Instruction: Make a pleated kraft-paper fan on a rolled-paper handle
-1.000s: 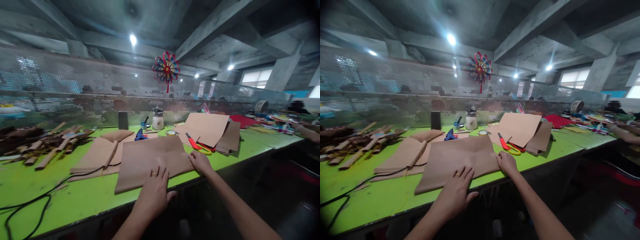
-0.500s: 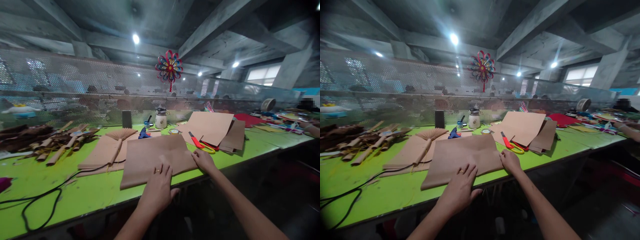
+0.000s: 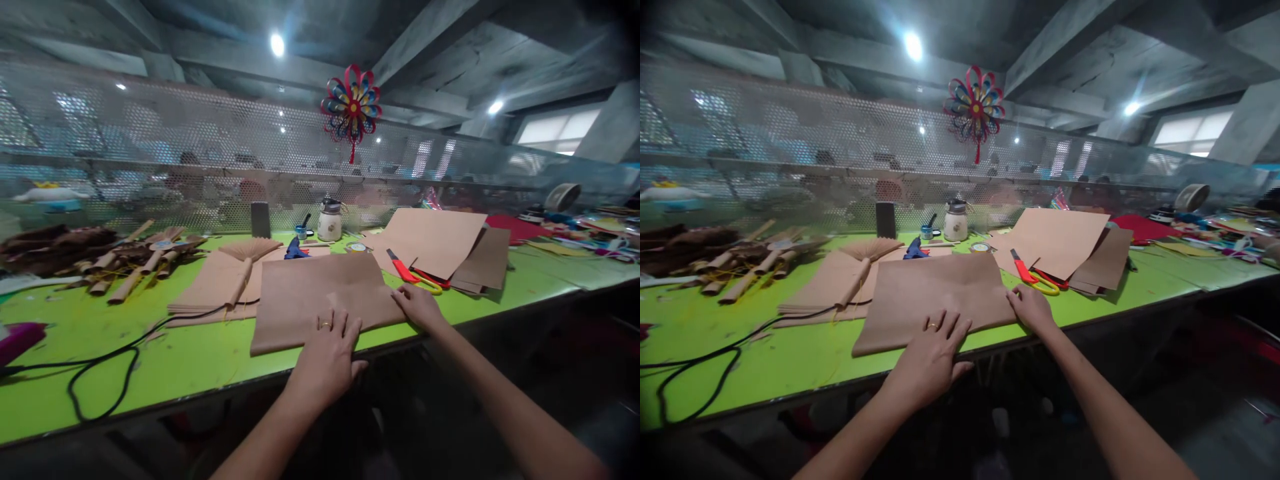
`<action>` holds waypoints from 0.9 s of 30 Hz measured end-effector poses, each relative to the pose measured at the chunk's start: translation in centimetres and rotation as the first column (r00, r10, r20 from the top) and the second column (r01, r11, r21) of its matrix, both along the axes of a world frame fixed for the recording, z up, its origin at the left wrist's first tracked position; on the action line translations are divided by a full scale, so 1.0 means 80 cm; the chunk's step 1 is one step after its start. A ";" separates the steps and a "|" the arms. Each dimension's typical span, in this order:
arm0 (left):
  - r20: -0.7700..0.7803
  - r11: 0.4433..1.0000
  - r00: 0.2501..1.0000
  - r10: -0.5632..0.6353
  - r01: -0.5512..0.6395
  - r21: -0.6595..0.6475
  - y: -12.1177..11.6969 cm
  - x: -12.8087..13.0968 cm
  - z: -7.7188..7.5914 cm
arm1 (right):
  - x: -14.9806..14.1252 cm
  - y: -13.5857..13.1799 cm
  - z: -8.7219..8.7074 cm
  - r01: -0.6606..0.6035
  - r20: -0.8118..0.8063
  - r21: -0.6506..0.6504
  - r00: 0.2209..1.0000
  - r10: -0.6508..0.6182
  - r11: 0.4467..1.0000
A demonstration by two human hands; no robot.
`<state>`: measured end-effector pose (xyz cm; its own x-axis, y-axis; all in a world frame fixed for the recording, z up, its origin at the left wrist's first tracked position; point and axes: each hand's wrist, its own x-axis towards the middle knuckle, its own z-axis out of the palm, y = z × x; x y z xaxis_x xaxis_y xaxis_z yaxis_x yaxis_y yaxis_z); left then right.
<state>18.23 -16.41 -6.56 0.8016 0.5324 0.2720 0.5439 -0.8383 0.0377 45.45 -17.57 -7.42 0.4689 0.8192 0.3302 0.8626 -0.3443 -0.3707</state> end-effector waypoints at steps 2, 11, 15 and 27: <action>0.002 1.000 1.000 -0.009 0.009 0.005 0.000 0.000 0.001 | 0.004 -0.001 -0.001 -0.025 -0.049 0.044 0.998 0.027 0.999; 0.013 1.000 1.000 -0.014 0.014 0.014 0.003 0.002 -0.003 | 0.004 -0.011 0.000 -0.113 -0.160 0.179 0.977 0.142 0.977; 0.011 1.000 1.000 -0.022 0.022 0.004 0.003 0.001 -0.004 | 0.004 -0.012 -0.003 -0.161 -0.140 0.186 0.972 0.188 0.969; -0.004 1.000 1.000 0.003 -0.003 0.004 0.006 0.005 -0.002 | -0.003 -0.009 -0.003 -0.139 0.028 0.045 0.990 0.138 0.989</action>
<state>18.61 -15.96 -6.73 0.8010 0.5338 0.2710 0.5468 -0.8367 0.0319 45.25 -18.32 -7.63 0.3435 0.8591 0.3794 0.9098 -0.2041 -0.3614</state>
